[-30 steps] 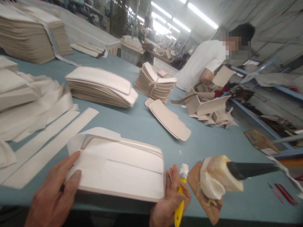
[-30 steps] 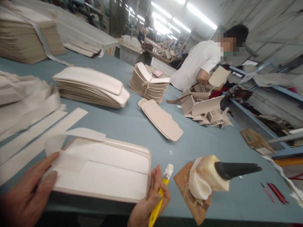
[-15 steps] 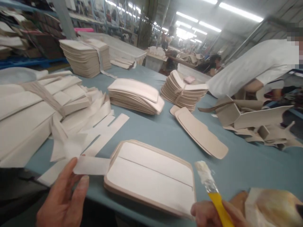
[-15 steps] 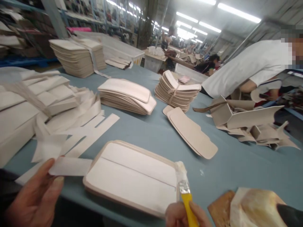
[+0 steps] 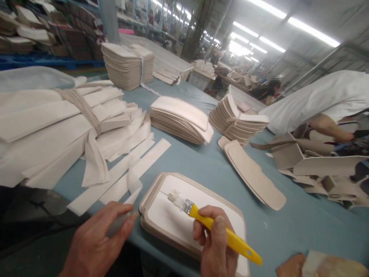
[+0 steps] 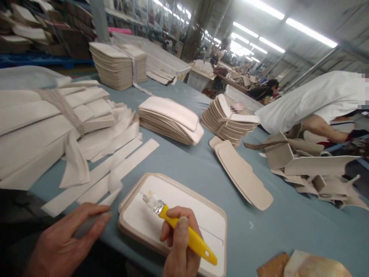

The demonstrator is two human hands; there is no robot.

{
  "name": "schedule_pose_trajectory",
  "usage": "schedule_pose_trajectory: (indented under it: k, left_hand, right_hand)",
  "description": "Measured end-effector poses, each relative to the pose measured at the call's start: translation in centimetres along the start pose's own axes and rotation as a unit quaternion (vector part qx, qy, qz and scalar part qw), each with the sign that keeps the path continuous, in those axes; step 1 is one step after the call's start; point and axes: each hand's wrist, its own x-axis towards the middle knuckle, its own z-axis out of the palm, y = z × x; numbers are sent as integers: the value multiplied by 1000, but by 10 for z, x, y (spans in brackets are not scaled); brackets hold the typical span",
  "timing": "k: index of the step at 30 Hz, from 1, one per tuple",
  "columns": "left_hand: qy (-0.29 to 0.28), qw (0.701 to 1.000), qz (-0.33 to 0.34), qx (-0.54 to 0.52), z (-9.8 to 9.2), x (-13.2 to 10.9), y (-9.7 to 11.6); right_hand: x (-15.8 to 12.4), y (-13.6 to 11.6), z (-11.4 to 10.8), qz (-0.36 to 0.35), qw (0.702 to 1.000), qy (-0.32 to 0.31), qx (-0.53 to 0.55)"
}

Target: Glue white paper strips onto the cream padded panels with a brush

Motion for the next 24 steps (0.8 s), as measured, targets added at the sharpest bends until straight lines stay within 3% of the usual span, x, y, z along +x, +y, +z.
schedule_pose_trajectory:
  k: [4,7,10,17,24]
  left_hand:
    - [-87,992,-92,11,17,20,31]
    - [-150,970,-175,73,21,28,38]
    - [-177,960,-195,94,22,31,39]
    - [-95,984,-133,75,33,21,34]
    - [-29,989,-98,103,38,19,36]
  right_hand:
    - [10,5,9,-32,997,-34,-60]
    - [22,15,9,-67,993,-69,-72]
    - [31,22,10,-94,989,-93,-69]
    - [30,23,18,-107,985,-105,-82]
    - [30,23,9,-127,975,-146,-110]
